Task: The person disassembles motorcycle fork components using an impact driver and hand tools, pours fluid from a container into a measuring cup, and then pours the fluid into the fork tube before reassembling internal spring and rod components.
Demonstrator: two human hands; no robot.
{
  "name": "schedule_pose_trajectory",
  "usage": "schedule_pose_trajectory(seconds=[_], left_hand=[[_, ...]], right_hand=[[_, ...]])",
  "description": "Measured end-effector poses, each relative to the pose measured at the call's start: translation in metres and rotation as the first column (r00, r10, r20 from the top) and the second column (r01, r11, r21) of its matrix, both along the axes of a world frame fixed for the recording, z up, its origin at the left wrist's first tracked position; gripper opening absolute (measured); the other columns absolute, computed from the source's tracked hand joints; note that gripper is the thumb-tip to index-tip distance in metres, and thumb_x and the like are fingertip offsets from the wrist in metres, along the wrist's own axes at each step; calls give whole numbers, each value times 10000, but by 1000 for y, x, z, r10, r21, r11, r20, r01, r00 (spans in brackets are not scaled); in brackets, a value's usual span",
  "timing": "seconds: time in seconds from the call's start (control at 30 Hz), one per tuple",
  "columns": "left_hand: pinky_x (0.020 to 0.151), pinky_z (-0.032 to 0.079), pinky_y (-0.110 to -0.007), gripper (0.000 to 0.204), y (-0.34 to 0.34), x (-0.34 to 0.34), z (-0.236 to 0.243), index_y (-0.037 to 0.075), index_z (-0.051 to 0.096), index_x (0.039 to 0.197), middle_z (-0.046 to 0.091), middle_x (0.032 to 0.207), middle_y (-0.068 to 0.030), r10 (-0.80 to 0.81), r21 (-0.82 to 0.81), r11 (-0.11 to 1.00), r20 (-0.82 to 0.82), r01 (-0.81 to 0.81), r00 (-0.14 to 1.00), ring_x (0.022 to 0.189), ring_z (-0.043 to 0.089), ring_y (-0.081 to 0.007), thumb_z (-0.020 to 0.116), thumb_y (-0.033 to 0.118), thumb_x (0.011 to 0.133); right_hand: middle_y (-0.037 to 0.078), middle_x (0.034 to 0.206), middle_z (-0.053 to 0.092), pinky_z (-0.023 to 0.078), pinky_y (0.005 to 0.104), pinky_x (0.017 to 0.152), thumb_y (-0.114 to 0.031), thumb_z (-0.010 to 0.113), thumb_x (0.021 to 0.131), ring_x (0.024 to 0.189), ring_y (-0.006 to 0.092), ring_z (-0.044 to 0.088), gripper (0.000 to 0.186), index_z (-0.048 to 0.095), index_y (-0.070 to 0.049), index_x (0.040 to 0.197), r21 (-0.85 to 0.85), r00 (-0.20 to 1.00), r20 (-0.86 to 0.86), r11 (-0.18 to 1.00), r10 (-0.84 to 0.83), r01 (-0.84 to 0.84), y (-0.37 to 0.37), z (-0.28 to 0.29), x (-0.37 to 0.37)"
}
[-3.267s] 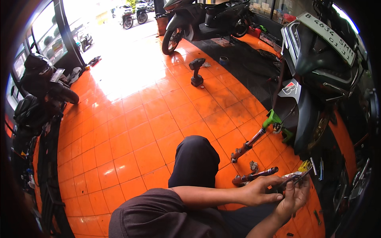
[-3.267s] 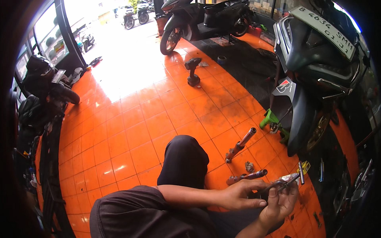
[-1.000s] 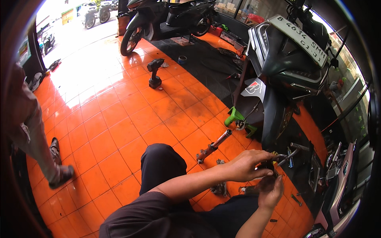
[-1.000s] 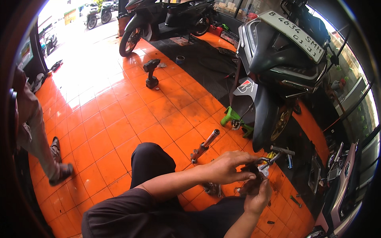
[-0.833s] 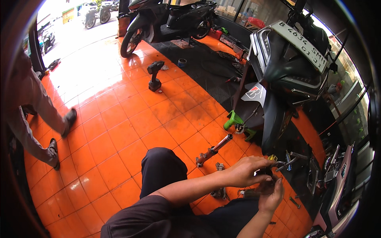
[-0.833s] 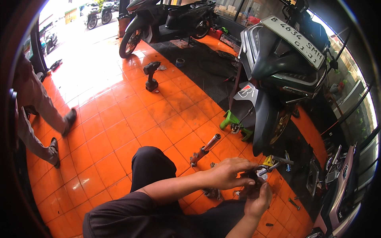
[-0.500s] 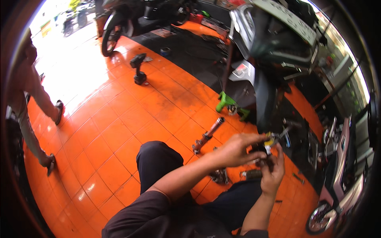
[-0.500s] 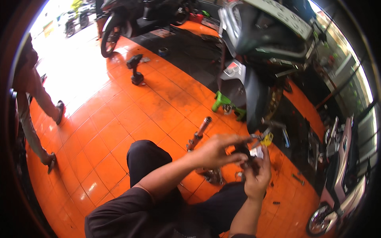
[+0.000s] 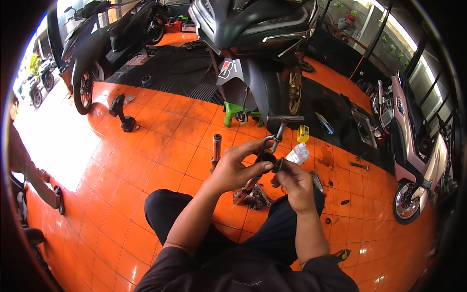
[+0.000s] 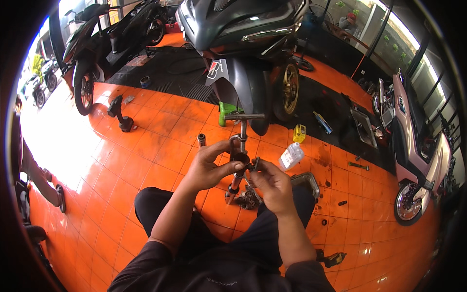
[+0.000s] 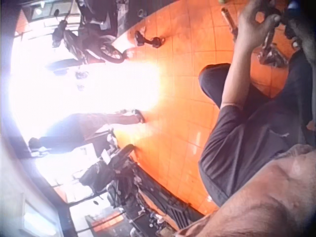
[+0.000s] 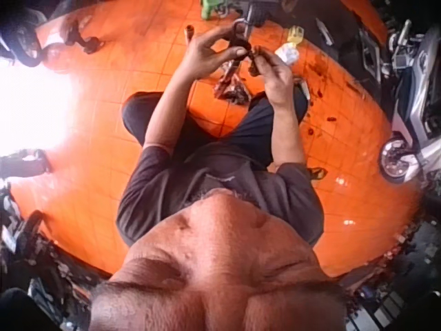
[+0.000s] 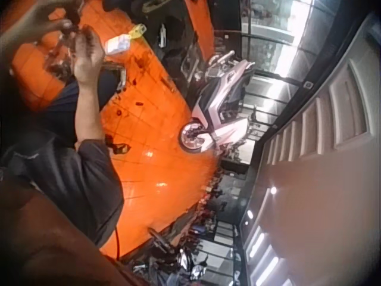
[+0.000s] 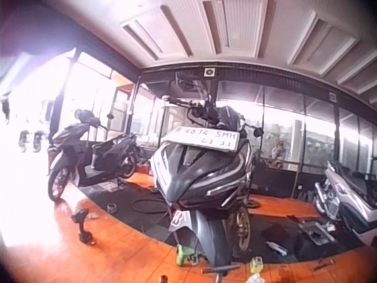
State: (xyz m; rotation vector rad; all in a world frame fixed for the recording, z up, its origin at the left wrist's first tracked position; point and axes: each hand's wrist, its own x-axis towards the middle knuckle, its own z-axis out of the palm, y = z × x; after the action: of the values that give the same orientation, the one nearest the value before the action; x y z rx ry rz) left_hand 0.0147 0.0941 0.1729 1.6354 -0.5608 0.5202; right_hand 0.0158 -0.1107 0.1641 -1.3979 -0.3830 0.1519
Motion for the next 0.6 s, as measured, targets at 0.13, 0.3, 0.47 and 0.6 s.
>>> schedule_pose_trajectory(seconds=[0.13, 0.3, 0.47, 0.6], left_hand=[[903, 534, -345, 494, -1, 5, -3, -14, 608, 1266, 735, 1019, -111, -23, 39, 999, -38, 25, 999, 985, 707, -212, 799, 142, 837], [895, 543, -353, 532, -10, 11, -5, -8, 585, 1316, 737, 1022, -123, -34, 56, 998, -4, 34, 999, 982, 715, -223, 786, 150, 850], [915, 529, -359, 351, -15, 12, -18, -31, 656, 1129, 728, 1004, -96, 9, 62, 998, -63, -5, 998, 976, 697, -200, 794, 95, 833], [895, 544, -351, 525, -10, 19, -35, 2, 595, 1308, 741, 1030, -123, 37, 113, 993, -64, -30, 997, 996, 716, -227, 791, 147, 843]], right_hand=[[48, 975, 679, 521, 243, 759, -6, 642, 945, 849, 102, 638, 260, 613, 41, 1198, -33, 996, 84, 999, 7, -5, 1, -5, 5], [52, 987, 665, 512, 236, 781, 82, 639, 912, 903, 109, 646, 237, 628, 39, 1145, -101, 976, 204, 990, -73, 95, -5, -18, 13], [102, 1035, 663, 553, 280, 817, 63, 660, 885, 928, 163, 689, 215, 639, 40, 1098, -91, 954, 276, 985, -119, 149, -3, -40, 20], [113, 1041, 663, 564, 291, 821, 79, 648, 877, 935, 179, 695, 214, 644, 46, 1088, -135, 949, 293, 977, -120, 166, 0, -43, 22]])
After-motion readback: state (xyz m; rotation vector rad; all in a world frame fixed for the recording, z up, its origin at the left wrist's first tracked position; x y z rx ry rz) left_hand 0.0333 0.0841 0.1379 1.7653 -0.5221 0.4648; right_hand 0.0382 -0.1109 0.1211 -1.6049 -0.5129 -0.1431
